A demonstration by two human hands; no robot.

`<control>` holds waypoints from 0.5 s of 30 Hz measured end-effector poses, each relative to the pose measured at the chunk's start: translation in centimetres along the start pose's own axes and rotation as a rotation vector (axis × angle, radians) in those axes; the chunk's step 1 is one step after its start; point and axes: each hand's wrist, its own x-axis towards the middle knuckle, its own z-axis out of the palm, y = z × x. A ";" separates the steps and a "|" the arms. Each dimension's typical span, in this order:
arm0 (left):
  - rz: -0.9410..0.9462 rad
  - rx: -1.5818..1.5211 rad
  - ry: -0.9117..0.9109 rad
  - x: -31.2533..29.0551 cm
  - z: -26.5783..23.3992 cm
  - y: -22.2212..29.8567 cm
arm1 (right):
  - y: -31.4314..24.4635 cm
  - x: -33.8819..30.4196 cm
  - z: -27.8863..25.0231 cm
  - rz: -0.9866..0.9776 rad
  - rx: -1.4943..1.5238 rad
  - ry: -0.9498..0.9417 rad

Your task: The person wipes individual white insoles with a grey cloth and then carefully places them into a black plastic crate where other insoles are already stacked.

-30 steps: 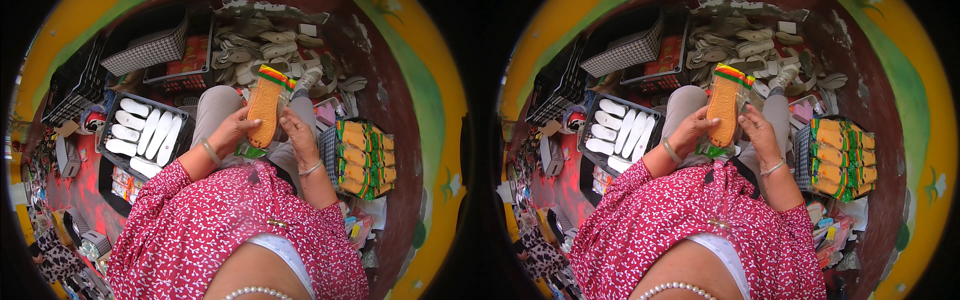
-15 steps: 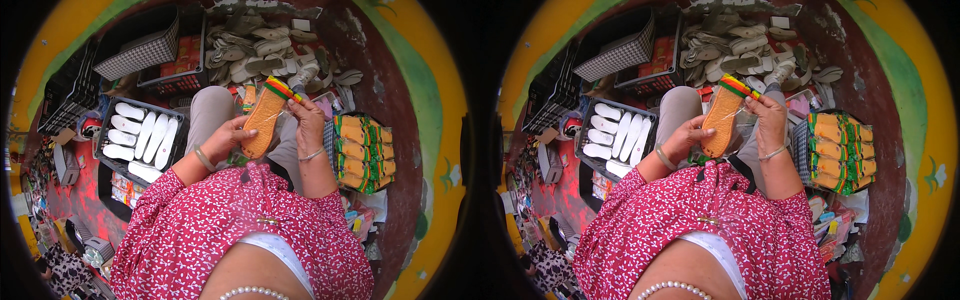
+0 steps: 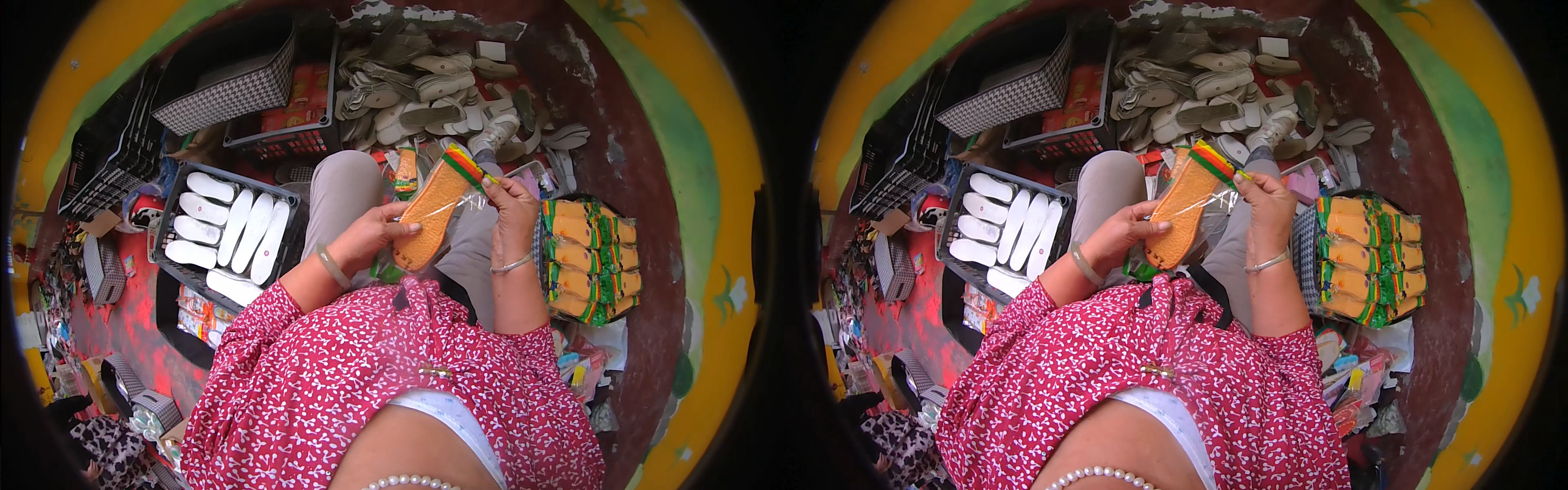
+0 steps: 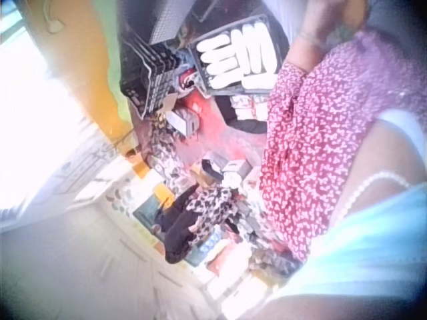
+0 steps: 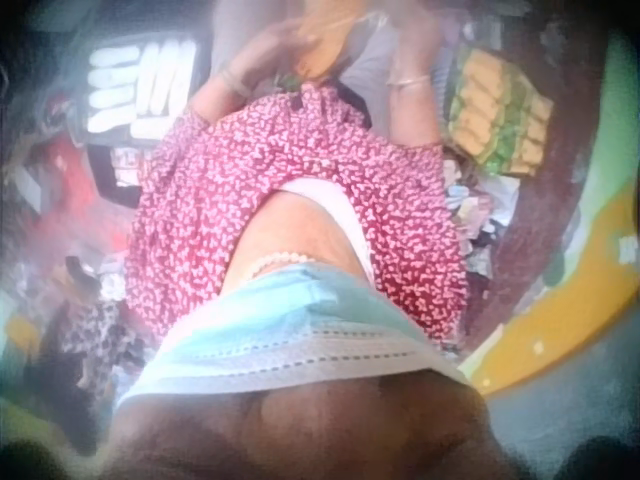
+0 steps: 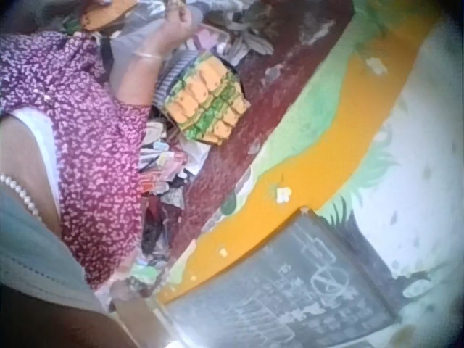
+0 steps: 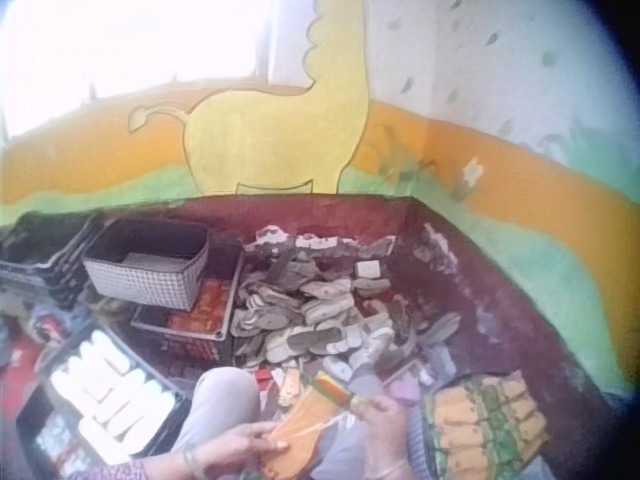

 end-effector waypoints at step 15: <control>-0.105 0.083 0.052 1.9 1.1 1.5 | -4.8 -4.8 -3.6 -0.999 -1.099 -0.315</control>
